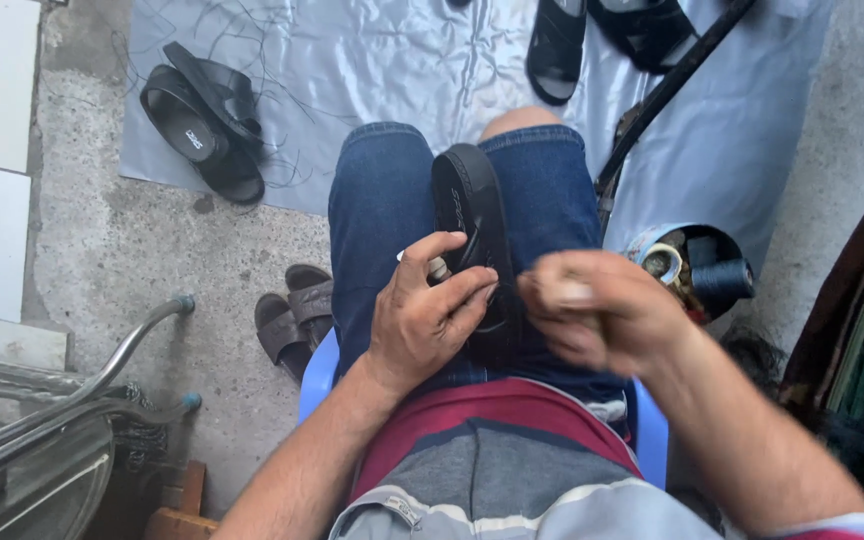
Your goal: Hand-stitching the sole of a sandal to the upper part using a needle and thread.
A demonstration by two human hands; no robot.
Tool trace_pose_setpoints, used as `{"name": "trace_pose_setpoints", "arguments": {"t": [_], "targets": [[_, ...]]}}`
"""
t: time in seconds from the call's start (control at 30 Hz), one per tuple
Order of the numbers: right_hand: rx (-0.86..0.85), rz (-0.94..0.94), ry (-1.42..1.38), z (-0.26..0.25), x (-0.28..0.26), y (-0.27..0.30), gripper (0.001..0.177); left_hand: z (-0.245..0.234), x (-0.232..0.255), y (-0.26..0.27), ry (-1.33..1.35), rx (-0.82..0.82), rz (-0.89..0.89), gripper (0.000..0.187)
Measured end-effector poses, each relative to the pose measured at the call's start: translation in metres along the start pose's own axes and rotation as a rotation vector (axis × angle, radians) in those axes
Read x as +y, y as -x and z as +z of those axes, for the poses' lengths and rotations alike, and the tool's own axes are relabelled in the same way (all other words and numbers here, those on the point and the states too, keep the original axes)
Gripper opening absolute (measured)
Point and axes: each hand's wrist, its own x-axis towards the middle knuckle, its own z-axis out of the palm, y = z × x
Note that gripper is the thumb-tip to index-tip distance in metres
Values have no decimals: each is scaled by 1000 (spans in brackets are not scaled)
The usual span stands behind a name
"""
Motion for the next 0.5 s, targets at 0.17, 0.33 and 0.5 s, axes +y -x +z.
{"name": "trace_pose_setpoints", "arguments": {"t": [0.17, 0.33, 0.5], "targets": [[-430, -561, -1525, 10, -52, 65, 28, -18, -1, -8, 130, -234, -69, 10], [-656, 52, -2602, -1, -55, 40, 33, -51, -5, -29, 176, -452, -89, 31], [-785, 1562, -3661, -12, -31, 2, 42, -64, -6, -47, -148, -702, -152, 35]]}}
